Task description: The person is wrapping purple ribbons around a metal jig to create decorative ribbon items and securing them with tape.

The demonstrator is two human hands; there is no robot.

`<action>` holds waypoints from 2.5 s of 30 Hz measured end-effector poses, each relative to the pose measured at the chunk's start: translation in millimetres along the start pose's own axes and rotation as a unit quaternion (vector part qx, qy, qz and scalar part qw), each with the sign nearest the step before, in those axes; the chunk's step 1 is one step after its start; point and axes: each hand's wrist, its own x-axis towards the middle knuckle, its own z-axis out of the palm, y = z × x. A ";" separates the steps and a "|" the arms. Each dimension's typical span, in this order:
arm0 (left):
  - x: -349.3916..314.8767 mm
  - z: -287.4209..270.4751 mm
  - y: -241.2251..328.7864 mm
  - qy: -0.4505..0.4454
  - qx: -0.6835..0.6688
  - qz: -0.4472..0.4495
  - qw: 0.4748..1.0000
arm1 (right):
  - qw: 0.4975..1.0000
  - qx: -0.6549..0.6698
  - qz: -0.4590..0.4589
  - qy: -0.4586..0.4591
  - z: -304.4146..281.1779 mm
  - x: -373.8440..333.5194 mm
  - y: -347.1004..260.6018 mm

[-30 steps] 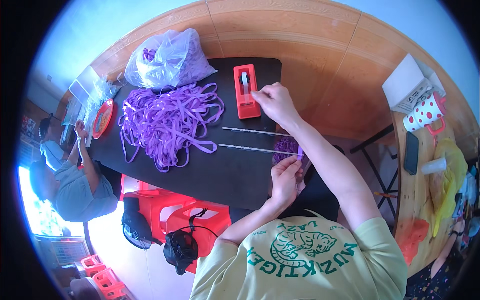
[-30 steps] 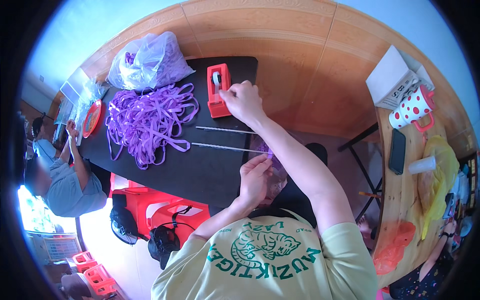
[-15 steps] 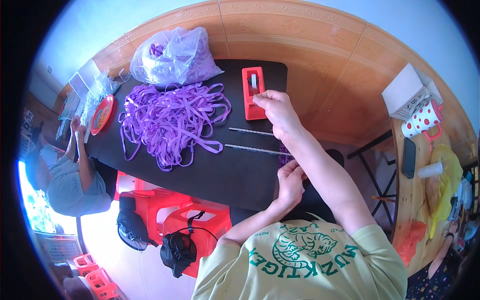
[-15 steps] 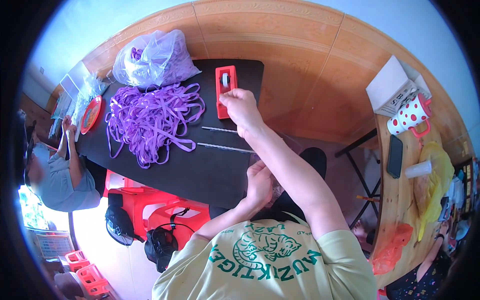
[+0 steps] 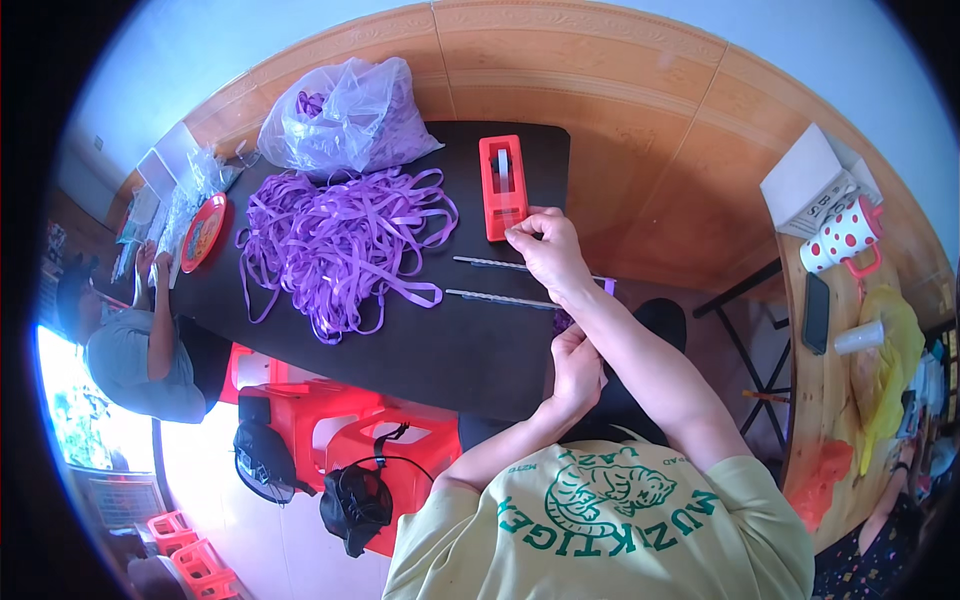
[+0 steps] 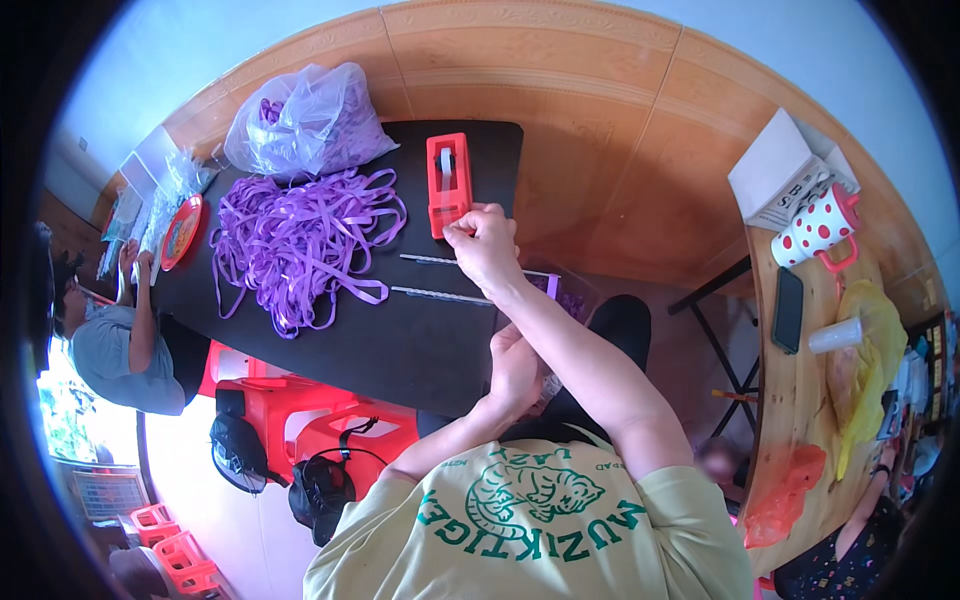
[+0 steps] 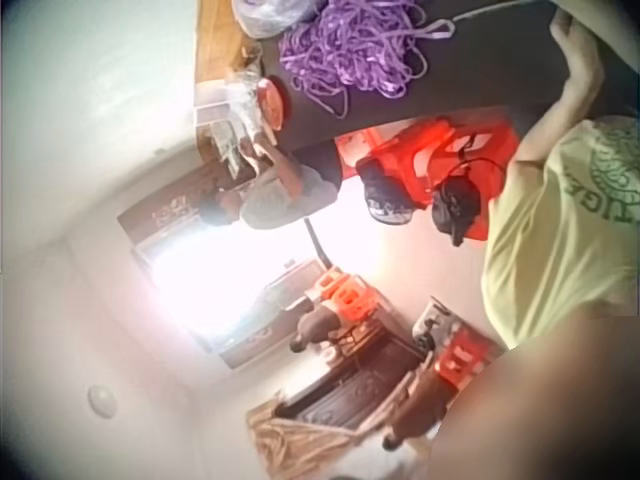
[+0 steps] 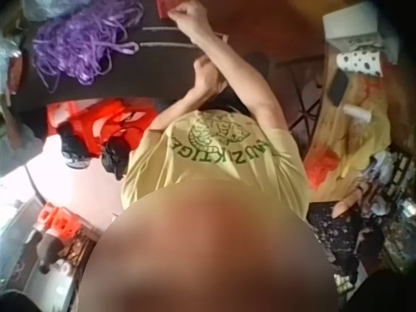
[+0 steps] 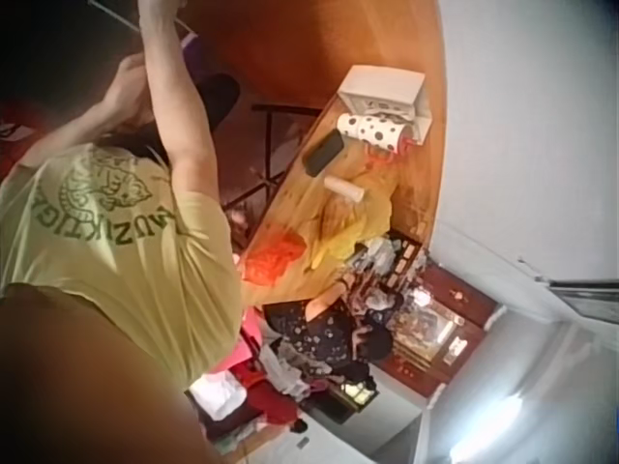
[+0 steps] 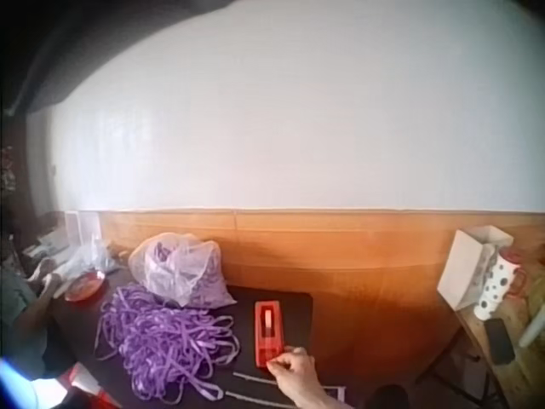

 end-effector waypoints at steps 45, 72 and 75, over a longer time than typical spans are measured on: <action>18.0 16.9 -0.5 0.111 -0.017 -0.020 0.993 | 0.928 0.028 0.095 -0.360 -164.3 -19.7 33.1; 30.2 27.8 -4.2 0.183 0.046 0.001 0.982 | 0.946 0.024 0.064 -0.317 -157.1 -21.1 41.0; 31.1 27.9 -3.9 0.199 0.055 -0.001 0.979 | 0.946 0.007 0.041 -0.321 -162.2 -18.9 41.4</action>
